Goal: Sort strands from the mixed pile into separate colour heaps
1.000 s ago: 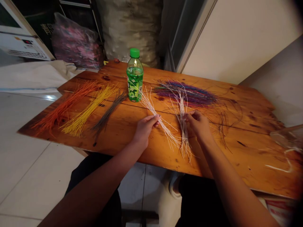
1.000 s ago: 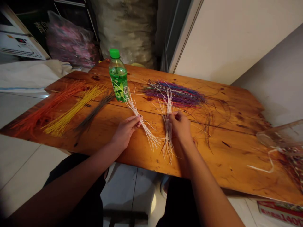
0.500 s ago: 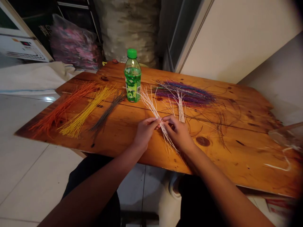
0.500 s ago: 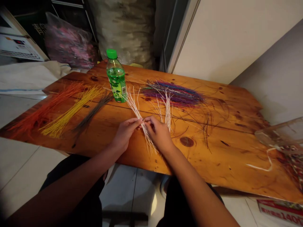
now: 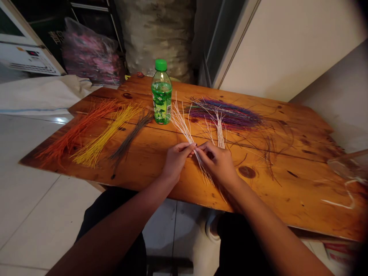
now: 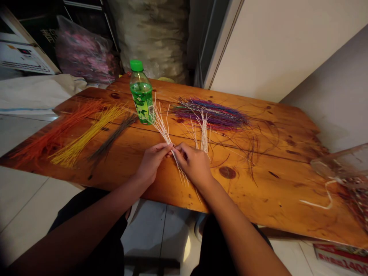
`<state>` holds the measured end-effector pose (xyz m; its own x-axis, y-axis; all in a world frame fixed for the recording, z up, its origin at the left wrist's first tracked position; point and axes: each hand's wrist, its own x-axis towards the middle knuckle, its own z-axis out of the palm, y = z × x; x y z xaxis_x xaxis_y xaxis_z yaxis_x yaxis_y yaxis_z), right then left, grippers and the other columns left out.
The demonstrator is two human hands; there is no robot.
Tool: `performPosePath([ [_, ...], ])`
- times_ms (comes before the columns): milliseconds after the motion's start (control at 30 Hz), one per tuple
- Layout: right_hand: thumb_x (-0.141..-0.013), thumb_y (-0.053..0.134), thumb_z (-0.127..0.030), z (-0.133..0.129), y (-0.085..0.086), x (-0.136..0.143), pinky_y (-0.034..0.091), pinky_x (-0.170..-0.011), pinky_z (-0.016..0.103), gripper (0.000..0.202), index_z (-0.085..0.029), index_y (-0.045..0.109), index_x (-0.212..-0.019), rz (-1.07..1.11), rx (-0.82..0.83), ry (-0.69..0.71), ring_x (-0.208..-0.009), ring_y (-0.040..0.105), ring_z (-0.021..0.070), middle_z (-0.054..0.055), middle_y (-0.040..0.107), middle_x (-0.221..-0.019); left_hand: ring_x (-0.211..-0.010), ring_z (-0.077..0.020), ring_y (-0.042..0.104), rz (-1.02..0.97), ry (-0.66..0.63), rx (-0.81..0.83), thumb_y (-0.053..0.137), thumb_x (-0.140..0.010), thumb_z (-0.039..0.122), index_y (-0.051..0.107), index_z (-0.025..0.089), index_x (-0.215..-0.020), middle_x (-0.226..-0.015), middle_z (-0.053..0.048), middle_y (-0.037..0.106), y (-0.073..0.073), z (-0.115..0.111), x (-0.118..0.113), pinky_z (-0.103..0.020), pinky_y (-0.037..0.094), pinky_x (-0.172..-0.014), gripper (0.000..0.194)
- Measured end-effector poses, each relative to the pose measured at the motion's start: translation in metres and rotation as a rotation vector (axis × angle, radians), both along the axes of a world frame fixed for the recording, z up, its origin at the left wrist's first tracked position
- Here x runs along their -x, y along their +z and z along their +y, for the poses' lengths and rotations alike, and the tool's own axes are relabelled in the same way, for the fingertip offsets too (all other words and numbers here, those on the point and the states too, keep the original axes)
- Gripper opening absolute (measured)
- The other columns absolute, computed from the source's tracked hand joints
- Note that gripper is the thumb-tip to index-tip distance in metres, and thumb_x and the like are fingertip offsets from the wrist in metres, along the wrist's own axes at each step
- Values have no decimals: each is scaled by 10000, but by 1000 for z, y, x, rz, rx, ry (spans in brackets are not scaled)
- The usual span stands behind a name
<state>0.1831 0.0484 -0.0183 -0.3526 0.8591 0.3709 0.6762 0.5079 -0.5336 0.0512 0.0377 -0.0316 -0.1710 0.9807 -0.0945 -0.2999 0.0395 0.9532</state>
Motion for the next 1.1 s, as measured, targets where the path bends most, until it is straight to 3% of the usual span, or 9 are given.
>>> performPosePath([
  [200, -811, 499, -472, 11, 7, -17, 337, -511, 216, 305, -208, 648, -781, -59, 13, -27, -493, 506, 104, -7, 616, -597, -589, -92, 460, 14, 9, 13, 640, -666, 320, 643, 142, -617, -577, 8, 539, 2, 0, 1, -212, 351, -600, 185],
  [467, -787, 494, -514, 31, 8, -50, 333, -512, 236, 379, -181, 672, -814, 47, -50, -324, -498, 488, 124, 9, 584, -567, -604, -88, 455, -85, 49, 33, 652, -644, 306, 643, 143, -626, -602, 4, 530, 2, 2, 5, -212, 344, -611, 164],
  [633, -774, 491, -535, 37, 3, -59, 328, -506, 259, 397, -184, 665, -842, -7, 47, -449, -522, 509, 156, 25, 596, -598, -621, -95, 466, -122, 56, 55, 657, -636, 299, 652, 144, -657, -625, -2, 539, 1, 2, 5, -218, 357, -628, 156],
  [900, -774, 513, -465, 41, -3, -57, 368, -560, 281, 315, -185, 651, -815, 92, 115, -332, -552, 523, 157, 23, 598, -614, -604, -90, 452, -125, 50, 45, 648, -650, 302, 623, 144, -617, -609, 4, 517, 2, 2, 7, -216, 347, -613, 163],
  [1100, -715, 585, -394, 41, 0, -52, 353, -502, 245, 208, -191, 625, -739, 447, 235, -277, -528, 475, 119, -5, 548, -608, -606, -84, 449, -130, 79, 32, 646, -658, 306, 624, 136, -624, -611, 7, 516, 4, 3, 7, -209, 350, -621, 174],
])
